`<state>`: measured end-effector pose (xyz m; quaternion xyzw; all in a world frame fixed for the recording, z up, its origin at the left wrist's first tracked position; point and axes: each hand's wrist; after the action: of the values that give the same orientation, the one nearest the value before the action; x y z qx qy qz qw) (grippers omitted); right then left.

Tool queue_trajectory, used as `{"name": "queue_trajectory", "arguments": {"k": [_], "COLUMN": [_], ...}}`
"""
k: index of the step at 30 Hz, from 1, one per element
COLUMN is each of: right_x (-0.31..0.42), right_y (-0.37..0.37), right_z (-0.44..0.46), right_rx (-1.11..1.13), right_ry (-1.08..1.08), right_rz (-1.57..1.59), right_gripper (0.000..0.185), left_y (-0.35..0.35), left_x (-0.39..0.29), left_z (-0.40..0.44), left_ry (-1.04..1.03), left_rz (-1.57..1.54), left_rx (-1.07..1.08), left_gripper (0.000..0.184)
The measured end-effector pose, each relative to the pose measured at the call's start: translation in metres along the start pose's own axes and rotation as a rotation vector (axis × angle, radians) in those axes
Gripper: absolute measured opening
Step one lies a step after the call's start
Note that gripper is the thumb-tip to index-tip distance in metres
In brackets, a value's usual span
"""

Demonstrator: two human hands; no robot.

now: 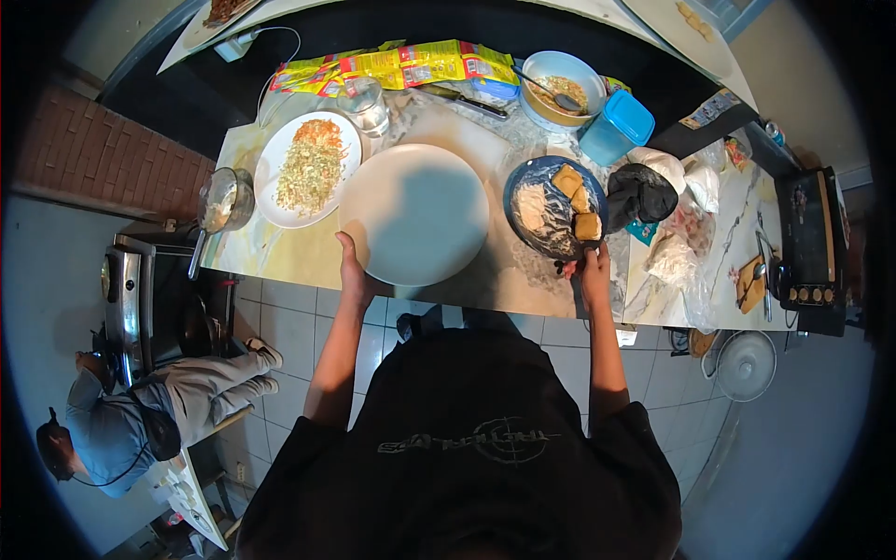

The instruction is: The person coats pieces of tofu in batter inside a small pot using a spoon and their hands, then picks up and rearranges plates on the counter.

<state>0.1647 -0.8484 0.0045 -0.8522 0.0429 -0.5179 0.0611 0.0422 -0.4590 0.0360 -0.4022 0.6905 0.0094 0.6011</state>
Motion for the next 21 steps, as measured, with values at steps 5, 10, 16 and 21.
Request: {"name": "queue_trajectory", "arguments": {"k": [5, 10, 16, 21], "right_x": [-0.003, -0.002, 0.013, 0.055], "right_y": [0.003, 0.009, 0.004, -0.003], "right_z": [0.004, 0.010, -0.015, -0.066], "right_rx": [-0.053, 0.028, -0.010, -0.086], "right_ry": [-0.036, -0.076, -0.127, 0.044], "right_rz": [0.022, 0.069, 0.034, -0.343], "right_gripper": [0.024, 0.070, 0.053, 0.028], "left_y": [0.003, -0.006, -0.002, 0.005], "left_x": [0.019, 0.018, 0.019, 0.010], "left_z": [0.011, 0.010, 0.020, 0.032], "left_ry": [-0.051, -0.023, -0.030, -0.027], "left_rz": [-0.007, -0.073, -0.066, 0.101], "left_rx": [0.014, 0.000, 0.002, -0.033], "left_gripper": [0.077, 0.076, 0.074, 0.066]}}
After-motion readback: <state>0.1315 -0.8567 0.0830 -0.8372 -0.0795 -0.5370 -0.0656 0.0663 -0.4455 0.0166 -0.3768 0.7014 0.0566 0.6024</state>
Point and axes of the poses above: each hand's wrist, its own z-axis towards the middle knuckle, its own y-axis out of the back of the hand, x = y × z, and after that the axes turned 9 degrees about -y, right-handed
